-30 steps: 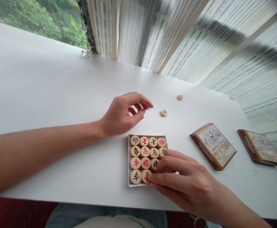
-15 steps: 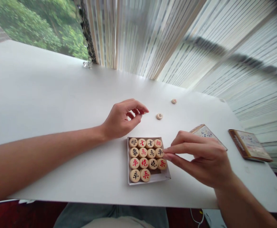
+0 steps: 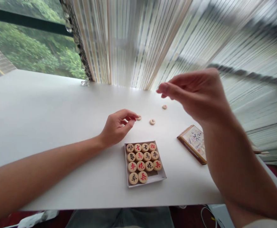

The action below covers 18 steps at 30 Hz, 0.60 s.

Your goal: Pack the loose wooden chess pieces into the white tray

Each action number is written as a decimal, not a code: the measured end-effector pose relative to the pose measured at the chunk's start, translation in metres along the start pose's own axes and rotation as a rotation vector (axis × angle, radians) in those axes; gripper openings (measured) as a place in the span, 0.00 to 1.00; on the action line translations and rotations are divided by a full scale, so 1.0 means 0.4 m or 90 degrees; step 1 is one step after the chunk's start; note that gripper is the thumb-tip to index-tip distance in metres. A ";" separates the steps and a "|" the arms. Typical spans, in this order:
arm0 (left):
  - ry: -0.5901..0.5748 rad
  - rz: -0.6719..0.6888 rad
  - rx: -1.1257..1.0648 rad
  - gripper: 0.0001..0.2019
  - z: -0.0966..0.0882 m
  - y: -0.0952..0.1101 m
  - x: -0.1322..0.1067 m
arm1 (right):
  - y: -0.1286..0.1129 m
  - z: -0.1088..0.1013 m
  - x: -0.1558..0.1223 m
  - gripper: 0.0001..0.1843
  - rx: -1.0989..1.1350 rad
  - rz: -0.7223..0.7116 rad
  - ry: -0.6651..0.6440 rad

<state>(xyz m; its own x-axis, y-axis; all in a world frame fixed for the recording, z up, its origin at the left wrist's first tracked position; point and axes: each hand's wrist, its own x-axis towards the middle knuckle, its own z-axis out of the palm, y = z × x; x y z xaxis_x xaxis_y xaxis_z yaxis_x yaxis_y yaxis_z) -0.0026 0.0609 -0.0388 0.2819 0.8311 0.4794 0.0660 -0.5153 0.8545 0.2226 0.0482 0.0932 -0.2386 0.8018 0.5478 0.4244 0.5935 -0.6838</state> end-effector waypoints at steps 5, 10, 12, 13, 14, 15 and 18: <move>0.023 -0.070 -0.074 0.08 -0.007 -0.007 0.001 | 0.045 -0.016 0.036 0.11 0.019 0.041 0.058; 0.122 -0.095 -0.134 0.06 -0.034 -0.004 0.034 | 0.123 -0.036 0.039 0.17 -0.060 0.173 -0.127; 0.171 -0.089 -0.142 0.06 -0.048 -0.006 0.054 | 0.156 -0.042 0.044 0.17 -0.098 0.199 -0.201; 0.188 -0.088 -0.132 0.06 -0.055 -0.008 0.062 | 0.171 -0.044 0.047 0.17 -0.118 0.213 -0.224; 0.198 -0.088 -0.111 0.06 -0.060 -0.010 0.069 | 0.184 -0.046 0.050 0.18 -0.137 0.226 -0.240; 0.201 -0.090 -0.083 0.06 -0.064 -0.014 0.074 | 0.195 -0.046 0.052 0.19 -0.157 0.237 -0.252; 0.170 -0.088 0.007 0.06 -0.068 -0.028 0.074 | 0.215 -0.046 0.054 0.19 -0.215 0.261 -0.286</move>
<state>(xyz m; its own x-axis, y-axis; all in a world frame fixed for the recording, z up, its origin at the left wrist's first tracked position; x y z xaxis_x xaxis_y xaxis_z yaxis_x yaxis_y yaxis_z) -0.0210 0.0968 -0.0287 0.0078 0.9184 0.3956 0.0963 -0.3945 0.9138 0.2699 0.1154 0.0549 -0.3076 0.9512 -0.0254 0.7892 0.2402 -0.5652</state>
